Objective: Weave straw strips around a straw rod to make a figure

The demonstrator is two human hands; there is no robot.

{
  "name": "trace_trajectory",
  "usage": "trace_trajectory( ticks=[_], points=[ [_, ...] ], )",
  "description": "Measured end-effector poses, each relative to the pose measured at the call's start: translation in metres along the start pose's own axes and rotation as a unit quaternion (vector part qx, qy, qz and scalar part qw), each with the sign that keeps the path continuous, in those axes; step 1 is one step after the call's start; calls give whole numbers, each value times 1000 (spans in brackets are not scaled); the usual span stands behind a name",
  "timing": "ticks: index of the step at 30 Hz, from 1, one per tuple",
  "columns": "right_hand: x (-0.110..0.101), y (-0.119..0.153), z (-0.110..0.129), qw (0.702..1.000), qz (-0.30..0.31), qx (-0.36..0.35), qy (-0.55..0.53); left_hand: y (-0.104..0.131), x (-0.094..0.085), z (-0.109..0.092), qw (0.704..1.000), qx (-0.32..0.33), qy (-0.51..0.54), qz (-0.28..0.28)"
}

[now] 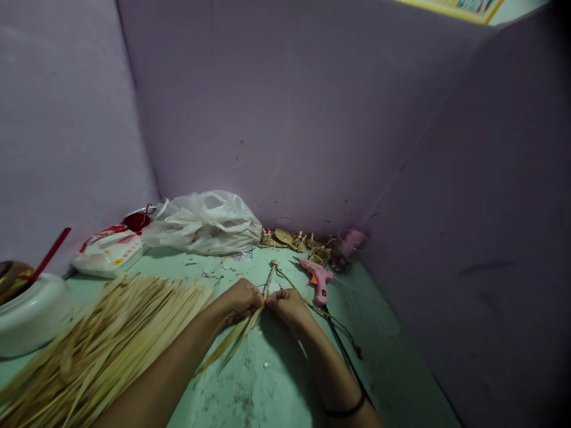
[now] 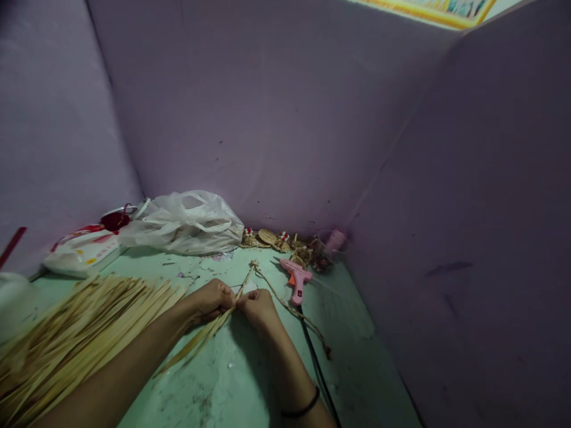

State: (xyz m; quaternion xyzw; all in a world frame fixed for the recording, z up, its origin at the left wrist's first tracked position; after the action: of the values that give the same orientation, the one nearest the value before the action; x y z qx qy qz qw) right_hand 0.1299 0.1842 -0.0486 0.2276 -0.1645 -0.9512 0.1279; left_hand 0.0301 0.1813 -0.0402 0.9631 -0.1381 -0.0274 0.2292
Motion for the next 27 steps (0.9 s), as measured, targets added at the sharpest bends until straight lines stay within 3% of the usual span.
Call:
trace_trajectory(
  ticks=[7,11,13,18,21,23,25,27],
  points=[
    [6,-6,-9,999,22,10,-41,2,-8,-11,982,44,-167,-71],
    [8,-6,-7,1000,11,0,-18,17,-14,-25,919,44,-351,-172],
    [8,-5,-6,999,6,-4,-33,28,-4,-30,898,45,-397,-186],
    [12,-3,-6,992,43,-18,-113,43,28,-30,892,83,-418,-152],
    [9,-2,-7,992,42,-8,-122,38,22,-32,903,99,-397,-129],
    [8,-1,-6,992,48,-10,-118,32,5,-35,927,88,-330,-157],
    [8,0,-3,991,58,-23,-116,24,-5,-30,966,40,-214,-142],
    [8,-1,0,990,69,-44,-115,16,-2,-17,992,-19,-90,-85]
  ],
)
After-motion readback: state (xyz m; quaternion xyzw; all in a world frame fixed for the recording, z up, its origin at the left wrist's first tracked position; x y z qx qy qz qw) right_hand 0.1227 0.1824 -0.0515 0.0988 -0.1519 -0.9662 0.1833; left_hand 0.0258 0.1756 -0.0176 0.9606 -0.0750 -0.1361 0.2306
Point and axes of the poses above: each hand's wrist, its own y-axis away from the middle knuckle, its own x-axis out of the palm, z = x × y, the point moved 7 cm from there along -y, towards the middle knuckle, and after that the axes turned 12 degrees about y, right-handed, at the moved point
